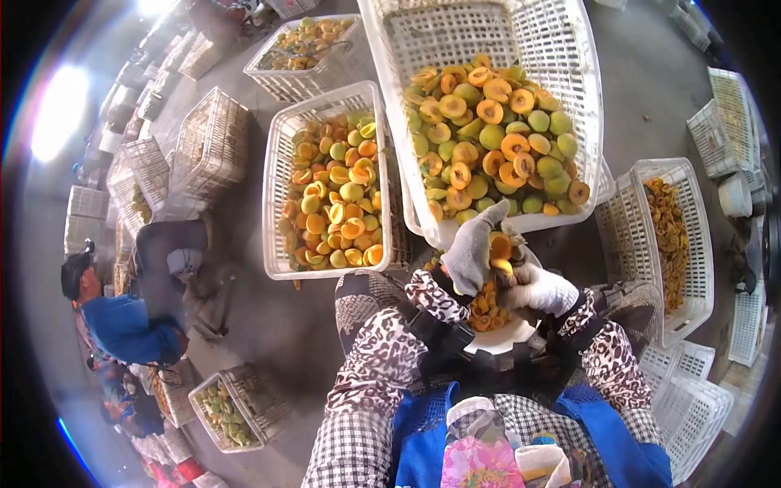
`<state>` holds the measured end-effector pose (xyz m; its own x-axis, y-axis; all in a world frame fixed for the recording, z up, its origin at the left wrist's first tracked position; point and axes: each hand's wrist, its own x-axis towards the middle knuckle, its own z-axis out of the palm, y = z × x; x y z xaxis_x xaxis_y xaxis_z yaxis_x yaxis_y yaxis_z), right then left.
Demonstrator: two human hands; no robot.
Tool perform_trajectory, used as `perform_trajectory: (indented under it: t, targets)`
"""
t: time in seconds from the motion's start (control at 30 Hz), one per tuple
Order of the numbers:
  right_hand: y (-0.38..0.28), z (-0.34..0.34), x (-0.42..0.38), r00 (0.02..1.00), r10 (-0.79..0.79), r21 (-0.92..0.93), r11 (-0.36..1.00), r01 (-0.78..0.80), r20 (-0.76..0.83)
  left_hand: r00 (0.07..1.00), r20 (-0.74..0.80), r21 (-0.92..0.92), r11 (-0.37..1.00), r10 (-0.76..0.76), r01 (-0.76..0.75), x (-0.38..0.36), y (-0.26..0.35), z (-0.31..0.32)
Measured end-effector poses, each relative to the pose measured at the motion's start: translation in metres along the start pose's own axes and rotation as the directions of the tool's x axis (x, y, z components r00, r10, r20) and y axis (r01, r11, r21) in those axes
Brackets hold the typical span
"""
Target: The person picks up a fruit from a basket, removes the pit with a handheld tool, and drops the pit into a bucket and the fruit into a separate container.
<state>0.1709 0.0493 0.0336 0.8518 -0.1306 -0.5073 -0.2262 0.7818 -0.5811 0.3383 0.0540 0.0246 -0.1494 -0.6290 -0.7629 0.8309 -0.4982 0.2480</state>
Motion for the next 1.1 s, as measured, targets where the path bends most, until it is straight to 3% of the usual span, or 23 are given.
perform_trajectory:
  t: [0.03, 0.1, 0.13, 0.17, 0.23, 0.27, 0.3, 0.33, 0.37, 0.47, 0.5, 0.57, 0.63, 0.7, 0.77, 0.8, 0.83, 0.9, 0.97, 1.0, 1.07, 1.1]
  targets:
    - [0.003, -0.006, 0.000, 0.999, 0.028, -0.109, 0.994, -0.025, 0.019, 1.000, 0.011, 0.003, 1.000, 0.016, -0.016, 0.001, 0.004, -0.004]
    - [0.018, -0.005, -0.006, 0.989, 0.038, -0.421, 0.902, -0.094, -0.141, 0.976, 0.180, -0.204, 0.976, 0.119, -0.082, -0.006, 0.015, -0.006]
    - [0.023, -0.007, 0.000, 0.983, -0.078, -0.736, 0.674, -0.069, -0.164, 0.980, 0.087, -0.209, 0.965, 0.181, -0.160, -0.003, 0.019, -0.001]
    - [0.044, -0.017, 0.018, 0.921, -0.101, -0.922, 0.137, -0.362, -0.377, 0.968, 0.113, -0.203, 0.958, 0.226, -0.200, 0.003, 0.021, -0.005]
    - [0.095, -0.050, 0.023, 0.917, -0.221, -0.853, -0.344, -0.393, -0.333, 0.914, 0.072, 0.097, 0.909, 0.399, -0.405, -0.006, 0.022, -0.007]
    - [0.094, -0.054, 0.029, 0.904, -0.225, -0.845, -0.329, -0.423, -0.365, 0.864, 0.041, 0.218, 0.839, 0.502, -0.498, -0.007, 0.028, -0.008]
    - [0.107, -0.068, 0.029, 0.914, -0.287, -0.864, -0.335, -0.376, -0.286, 0.805, -0.002, 0.331, 0.760, 0.593, -0.559, -0.007, 0.023, -0.015]
    - [0.121, -0.083, 0.028, 0.916, -0.346, -0.878, -0.349, -0.328, -0.205, 0.755, -0.088, 0.303, 0.739, 0.650, -0.602, -0.002, 0.025, -0.020]
    - [0.105, -0.068, 0.022, 0.873, -0.282, -0.827, -0.303, -0.474, -0.397, 0.719, -0.033, 0.361, 0.679, 0.695, -0.640, -0.004, 0.028, -0.030]
    - [0.044, -0.024, 0.006, 0.801, -0.282, -0.848, 0.213, -0.485, -0.528, 0.617, -0.122, 0.487, 0.588, 0.777, -0.645, 0.002, 0.044, -0.068]
    - [0.022, -0.004, 0.005, 0.751, -0.226, -0.783, 0.219, -0.582, -0.621, 0.599, -0.197, 0.430, 0.618, 0.776, -0.659, -0.003, 0.048, -0.075]
    - [0.031, -0.027, 0.010, 0.773, -0.344, -0.844, 0.166, -0.510, -0.534, 0.577, -0.334, 0.358, 0.667, 0.745, -0.654, -0.022, 0.056, -0.093]
    - [0.037, -0.038, 0.010, 0.798, -0.408, -0.894, 0.137, -0.428, -0.444, 0.585, -0.448, 0.085, 0.684, 0.676, -0.725, -0.012, 0.068, -0.133]
    - [0.028, -0.024, 0.003, 0.792, -0.363, -0.871, 0.240, -0.429, -0.491, 0.401, -0.487, 0.257, 0.567, 0.776, -0.783, 0.013, 0.099, -0.194]
    - [0.021, -0.015, -0.009, 0.823, -0.383, -0.880, 0.393, -0.266, -0.419, 0.427, -0.470, 0.274, 0.588, 0.772, -0.761, -0.028, 0.097, -0.168]
    - [0.019, -0.012, -0.014, 0.843, -0.383, -0.827, 0.549, -0.121, -0.377, 0.451, -0.453, 0.320, 0.613, 0.769, -0.722, -0.040, 0.099, -0.167]
    - [0.016, -0.010, -0.018, 0.857, -0.392, -0.732, 0.680, 0.027, -0.333, 0.475, -0.442, 0.365, 0.637, 0.761, -0.679, -0.047, 0.095, -0.167]
    - [0.004, -0.004, -0.025, 0.856, -0.353, -0.495, 0.858, 0.136, -0.378, 0.603, -0.319, 0.425, 0.679, 0.731, -0.599, -0.060, 0.080, -0.146]
    - [-0.012, -0.002, -0.035, 0.847, -0.352, -0.395, 0.899, 0.189, -0.397, 0.656, -0.134, 0.508, 0.620, 0.743, -0.598, -0.066, 0.057, -0.112]
    - [-0.018, -0.003, -0.040, 0.823, -0.364, -0.304, 0.920, 0.246, -0.437, 0.632, -0.104, 0.535, 0.579, 0.768, -0.616, -0.063, 0.048, -0.106]
    - [-0.022, -0.014, -0.044, 0.787, -0.351, -0.171, 0.936, 0.307, -0.508, 0.703, -0.031, 0.587, 0.583, 0.710, -0.563, -0.066, 0.054, -0.104]
    - [-0.028, -0.013, -0.049, 0.751, -0.340, -0.151, 0.939, 0.310, -0.566, 0.523, -0.071, 0.696, 0.418, 0.850, -0.584, -0.048, 0.067, -0.113]
